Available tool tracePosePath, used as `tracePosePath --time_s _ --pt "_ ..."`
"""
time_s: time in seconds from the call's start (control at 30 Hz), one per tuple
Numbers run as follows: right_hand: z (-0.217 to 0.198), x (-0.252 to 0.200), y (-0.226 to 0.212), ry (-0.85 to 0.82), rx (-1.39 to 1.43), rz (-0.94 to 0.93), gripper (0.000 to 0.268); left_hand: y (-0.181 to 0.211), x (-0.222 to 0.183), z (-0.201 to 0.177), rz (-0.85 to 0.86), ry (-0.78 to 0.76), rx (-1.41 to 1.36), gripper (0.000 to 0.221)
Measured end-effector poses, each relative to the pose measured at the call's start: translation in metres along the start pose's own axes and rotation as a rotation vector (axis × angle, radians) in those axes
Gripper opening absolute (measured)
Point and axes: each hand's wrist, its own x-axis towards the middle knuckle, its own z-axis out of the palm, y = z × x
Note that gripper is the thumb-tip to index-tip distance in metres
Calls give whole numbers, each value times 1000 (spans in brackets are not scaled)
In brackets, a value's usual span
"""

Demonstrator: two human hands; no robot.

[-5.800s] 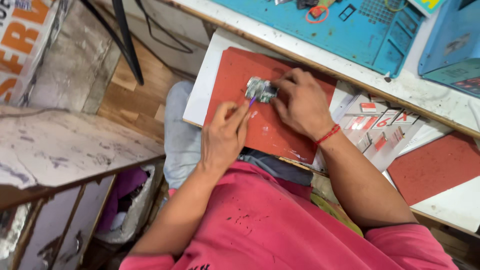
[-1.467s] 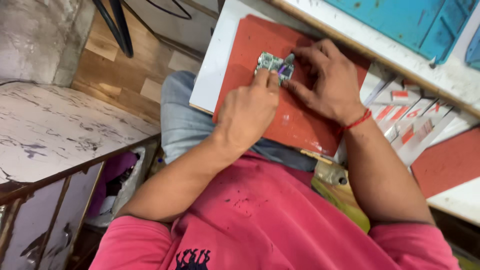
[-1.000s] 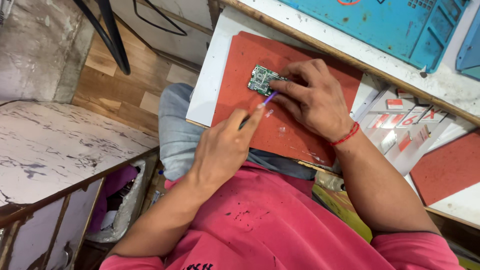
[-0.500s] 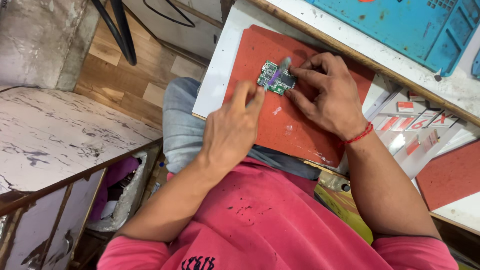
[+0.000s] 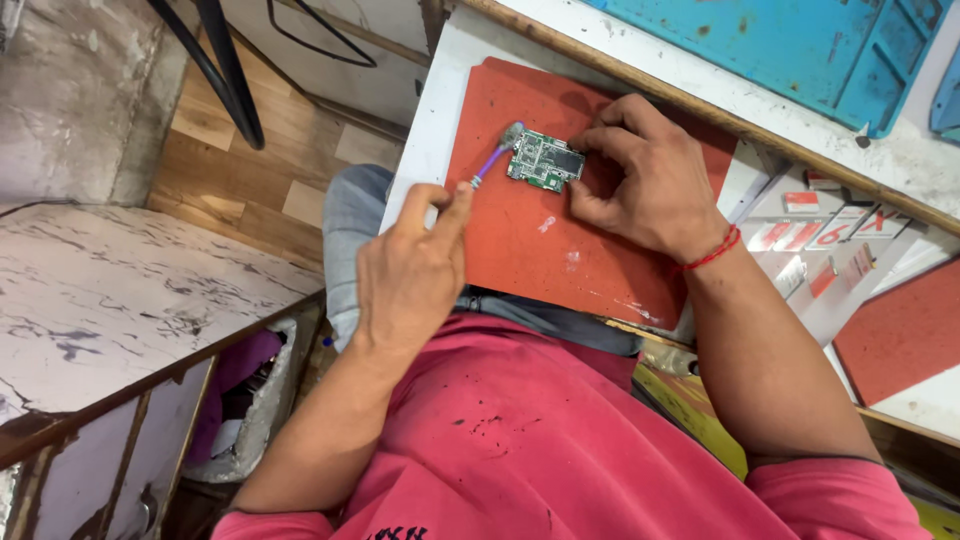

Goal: The person uses a small brush to scrub a green circuit board placed on a red mat. They repeatedly clean the surface, focusing on different areas and occasionally flipping the board to access the other side.

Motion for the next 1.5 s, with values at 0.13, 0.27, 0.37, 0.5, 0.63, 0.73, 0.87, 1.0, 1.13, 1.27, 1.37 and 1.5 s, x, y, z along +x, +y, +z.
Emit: tracePosePath --time_s 0.13,0.27,0.37,0.5,0.63,0.73,0.87,1.0,1.13,1.27,1.37,1.5 --pt "2 -6 5 -44 125 50 37 9 -5 2 121 -69 2 41" --pt "4 -7 2 -18 45 -3 38 14 -8 8 23 -48 -44 27" --pt "0 -10 2 -35 44 21 38 22 -9 15 124 -91 20 32" --pt "-1 -8 -1 -25 35 -11 40 7 2 10 37 -1 -24 27" --pt "-1 -10 -2 -12 36 40 40 18 -4 14 167 -105 -16 32" --pt "-3 -12 -4 -56 50 92 39 13 -6 15 19 -94 -18 27" --pt "-2 -14 -2 -18 31 38 39 16 -10 24 116 -83 -28 33" --pt "0 -13 -2 -18 44 19 39 3 -7 17 3 -9 -48 33" --pt "-2 -13 -2 -31 66 42 42 21 -19 19 127 -113 -30 46" --pt "-1 -11 -4 -28 59 80 40 15 -26 0 -7 -95 -39 42" --pt "0 -12 -6 -9 17 66 36 9 -16 4 -11 -99 3 45" --pt "1 -9 -11 7 12 49 34 -2 2 13 -18 -60 21 41"
